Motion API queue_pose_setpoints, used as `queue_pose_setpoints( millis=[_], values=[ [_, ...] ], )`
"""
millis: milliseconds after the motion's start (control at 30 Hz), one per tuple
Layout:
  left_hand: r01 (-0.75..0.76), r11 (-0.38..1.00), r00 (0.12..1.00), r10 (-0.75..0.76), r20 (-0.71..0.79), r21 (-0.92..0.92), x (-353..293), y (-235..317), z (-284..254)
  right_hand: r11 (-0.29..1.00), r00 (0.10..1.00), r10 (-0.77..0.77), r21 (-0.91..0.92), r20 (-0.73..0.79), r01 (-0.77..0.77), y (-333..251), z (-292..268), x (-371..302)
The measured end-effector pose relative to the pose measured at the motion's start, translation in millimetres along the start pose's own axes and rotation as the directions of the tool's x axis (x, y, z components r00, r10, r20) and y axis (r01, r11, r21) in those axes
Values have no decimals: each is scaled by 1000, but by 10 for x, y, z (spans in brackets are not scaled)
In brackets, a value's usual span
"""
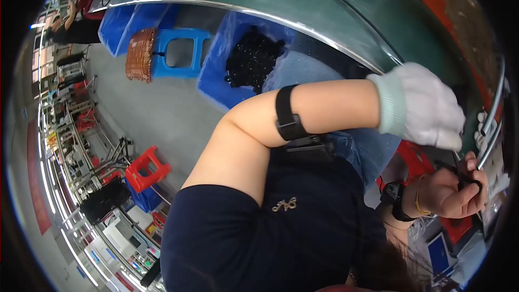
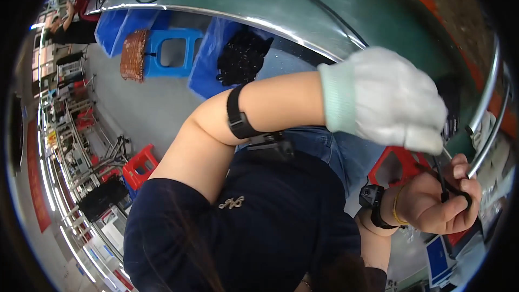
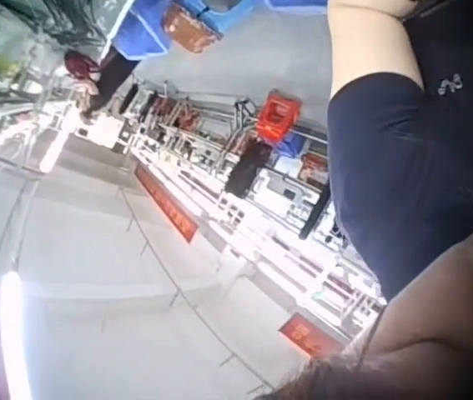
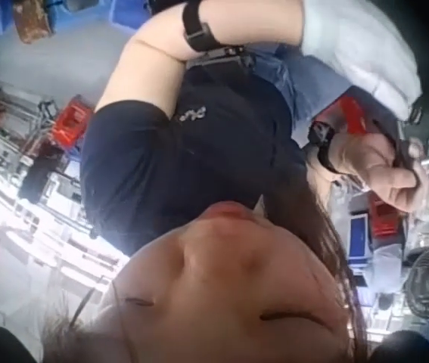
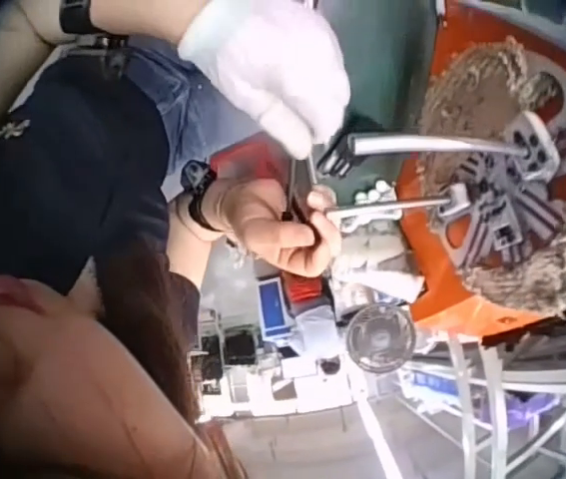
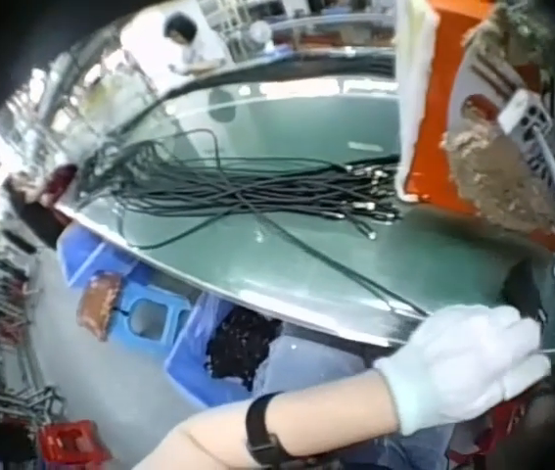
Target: The person picks up a cable and a strap, winds the cable around the metal rods of a machine, and secures the coiled cable with the strap by hand. This process is repeated for additional cables and straps.
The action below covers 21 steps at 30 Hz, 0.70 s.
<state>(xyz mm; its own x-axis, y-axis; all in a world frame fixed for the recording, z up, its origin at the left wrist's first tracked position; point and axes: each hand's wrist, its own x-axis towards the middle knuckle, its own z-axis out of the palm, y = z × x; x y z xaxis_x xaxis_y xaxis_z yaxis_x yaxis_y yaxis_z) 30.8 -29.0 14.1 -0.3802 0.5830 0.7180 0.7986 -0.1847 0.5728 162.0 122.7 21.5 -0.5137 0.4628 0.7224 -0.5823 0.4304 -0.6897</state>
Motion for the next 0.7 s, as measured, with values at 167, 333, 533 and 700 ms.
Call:
queue_pose_setpoints(
  millis=[167, 333, 533, 700],
  values=[
    [156, 979, 916, -94, 390, -132, -12, 213, -77, 935, 996, 6, -355, 86, 25, -200, 435, -61],
    [321, 940, 865, -243, 440, -114, -60, 267, -146, 997, 952, -76, 40, 297, 67, 82, 376, 101],
    [546, 781, 831, -459, 314, -304, -251, 279, -180, 987, 984, -111, 99, -139, 126, -24, 414, 110],
    [532, 798, 846, -507, 162, -284, -292, 426, -214, 981, 992, -99, 162, -77, 110, -101, 364, 118]
  ],
)
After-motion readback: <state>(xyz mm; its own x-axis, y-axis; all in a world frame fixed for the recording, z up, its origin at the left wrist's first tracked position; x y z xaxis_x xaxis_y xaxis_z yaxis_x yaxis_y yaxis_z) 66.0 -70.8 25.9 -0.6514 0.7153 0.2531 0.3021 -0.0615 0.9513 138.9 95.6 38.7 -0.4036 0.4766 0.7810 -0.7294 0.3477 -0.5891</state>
